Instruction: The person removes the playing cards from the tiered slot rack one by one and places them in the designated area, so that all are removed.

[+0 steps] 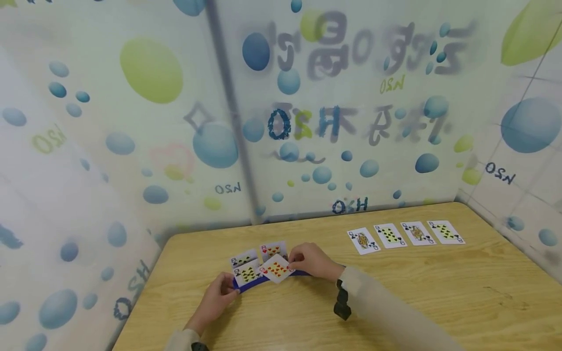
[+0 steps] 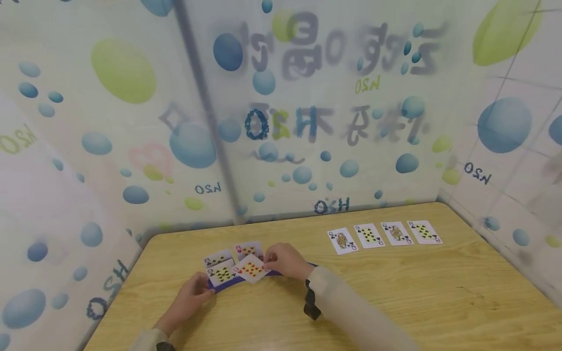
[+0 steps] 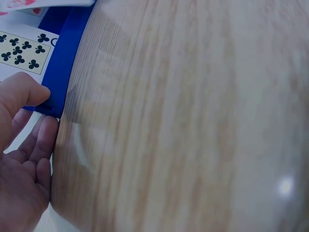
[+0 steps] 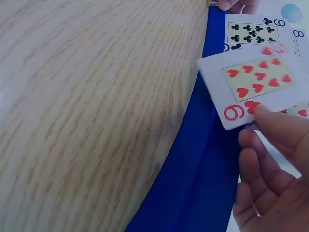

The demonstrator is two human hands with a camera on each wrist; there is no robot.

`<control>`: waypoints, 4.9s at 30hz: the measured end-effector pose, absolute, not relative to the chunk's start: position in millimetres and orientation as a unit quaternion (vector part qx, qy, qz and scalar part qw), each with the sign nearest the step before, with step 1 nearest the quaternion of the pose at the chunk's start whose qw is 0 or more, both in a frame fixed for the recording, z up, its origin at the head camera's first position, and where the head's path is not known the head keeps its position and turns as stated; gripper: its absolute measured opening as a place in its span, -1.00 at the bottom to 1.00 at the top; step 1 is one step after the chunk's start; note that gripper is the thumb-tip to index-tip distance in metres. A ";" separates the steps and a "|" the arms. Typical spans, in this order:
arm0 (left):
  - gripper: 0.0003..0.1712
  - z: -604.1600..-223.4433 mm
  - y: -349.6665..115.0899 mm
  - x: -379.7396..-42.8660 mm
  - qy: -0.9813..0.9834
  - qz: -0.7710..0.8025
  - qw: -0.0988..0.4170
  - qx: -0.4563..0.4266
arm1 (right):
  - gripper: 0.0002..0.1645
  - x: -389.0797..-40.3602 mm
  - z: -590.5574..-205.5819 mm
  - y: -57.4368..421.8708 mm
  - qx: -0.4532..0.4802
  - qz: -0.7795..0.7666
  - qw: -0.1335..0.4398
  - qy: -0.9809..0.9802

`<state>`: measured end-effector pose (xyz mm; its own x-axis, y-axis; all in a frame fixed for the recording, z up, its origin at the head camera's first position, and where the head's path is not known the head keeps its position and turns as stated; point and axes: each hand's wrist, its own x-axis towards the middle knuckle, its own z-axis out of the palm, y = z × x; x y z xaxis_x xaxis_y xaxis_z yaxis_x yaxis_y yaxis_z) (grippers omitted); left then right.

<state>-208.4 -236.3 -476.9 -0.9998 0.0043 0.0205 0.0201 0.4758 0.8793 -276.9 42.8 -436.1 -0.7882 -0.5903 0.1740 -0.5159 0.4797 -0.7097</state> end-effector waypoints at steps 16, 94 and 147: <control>-0.70 -478.2 -235.8 -207.9 -0.855 -0.518 0.012 -0.010 | -0.95 -266.3 -424.0 66.1 -0.335 -0.403 0.049 0.851; -0.68 -477.3 -237.3 -206.6 -0.859 -0.512 0.013 -0.017 | -0.80 -236.7 -461.9 254.0 -0.005 -0.337 0.065 0.939; -0.69 -478.5 -235.6 -207.2 -0.859 -0.511 0.011 -0.006 | -0.88 -254.6 -428.0 149.7 -0.195 -0.373 -0.007 0.907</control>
<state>-207.2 -235.6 -478.5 -0.9997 -0.0006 0.0243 0.0211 0.4770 0.8787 -254.6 149.7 -428.0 -0.9239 -0.3489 0.1572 -0.3587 0.6461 -0.6737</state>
